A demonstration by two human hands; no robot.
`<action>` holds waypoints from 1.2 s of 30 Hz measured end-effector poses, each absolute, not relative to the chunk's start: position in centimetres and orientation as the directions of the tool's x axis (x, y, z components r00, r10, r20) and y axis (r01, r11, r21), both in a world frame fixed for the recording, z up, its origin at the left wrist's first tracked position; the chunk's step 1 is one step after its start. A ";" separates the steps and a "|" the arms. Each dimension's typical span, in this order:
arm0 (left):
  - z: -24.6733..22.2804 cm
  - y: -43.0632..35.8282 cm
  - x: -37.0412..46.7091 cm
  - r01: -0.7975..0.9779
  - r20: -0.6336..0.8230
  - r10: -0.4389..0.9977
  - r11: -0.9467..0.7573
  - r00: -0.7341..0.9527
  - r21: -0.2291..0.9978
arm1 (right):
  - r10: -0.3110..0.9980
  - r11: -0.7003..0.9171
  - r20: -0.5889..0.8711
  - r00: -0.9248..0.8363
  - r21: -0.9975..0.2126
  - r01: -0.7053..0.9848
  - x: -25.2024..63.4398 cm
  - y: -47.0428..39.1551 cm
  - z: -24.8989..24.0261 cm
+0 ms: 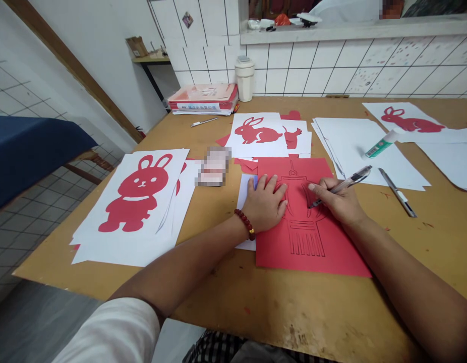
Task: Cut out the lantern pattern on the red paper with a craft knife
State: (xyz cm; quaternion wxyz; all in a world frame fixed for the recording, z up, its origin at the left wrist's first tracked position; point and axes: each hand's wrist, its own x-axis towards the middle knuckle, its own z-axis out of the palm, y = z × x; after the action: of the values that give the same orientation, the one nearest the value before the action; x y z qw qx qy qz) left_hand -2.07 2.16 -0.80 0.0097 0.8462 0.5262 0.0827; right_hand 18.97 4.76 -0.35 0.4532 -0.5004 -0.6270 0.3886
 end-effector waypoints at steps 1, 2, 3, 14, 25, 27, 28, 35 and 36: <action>-0.8 2.2 -2.1 0.888 0.130 0.892 -0.447 0.434 0.103 | 0.980 0.197 0.179 -0.090 -0.941 0.276 19.0 4.8 -0.4; -0.8 2.2 -2.1 0.888 0.132 0.891 -0.448 0.434 0.103 | 0.979 0.198 0.179 -0.094 -0.940 0.276 19.0 4.7 -0.3; -0.9 2.2 -2.1 0.888 0.134 0.891 -0.449 0.435 0.102 | 0.979 0.200 0.179 -0.100 -0.940 0.276 19.0 4.7 -0.3; -0.9 2.2 -2.0 0.887 0.137 0.890 -0.449 0.434 0.109 | 0.974 0.212 0.179 -0.140 -0.940 0.267 19.0 4.6 -0.1; -0.9 2.2 -2.0 0.890 0.135 0.894 -0.443 0.428 0.111 | 0.961 0.241 0.190 -0.200 -0.932 0.271 18.9 4.4 0.2; -0.9 2.2 -2.0 0.890 0.130 0.895 -0.442 0.427 0.112 | 0.960 0.244 0.191 -0.206 -0.930 0.274 18.9 4.4 0.3; -0.9 2.2 -2.0 0.890 0.128 0.894 -0.442 0.428 0.112 | 0.959 0.244 0.190 -0.210 -0.931 0.272 18.8 4.4 0.3; -0.9 2.2 -2.0 0.887 0.140 0.891 -0.448 0.432 0.111 | 0.950 0.254 0.186 -0.253 -0.928 0.273 18.9 4.3 0.4; -0.9 2.2 -2.0 0.887 0.142 0.891 -0.448 0.432 0.110 | 0.949 0.252 0.183 -0.256 -0.928 0.273 18.9 4.3 0.4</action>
State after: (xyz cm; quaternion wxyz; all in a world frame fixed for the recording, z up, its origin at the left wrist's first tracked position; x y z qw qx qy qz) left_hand -2.05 2.18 -0.86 0.0091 0.8461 0.5253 0.0895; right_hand 18.89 4.26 0.37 0.4102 -0.4517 -0.6768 0.4120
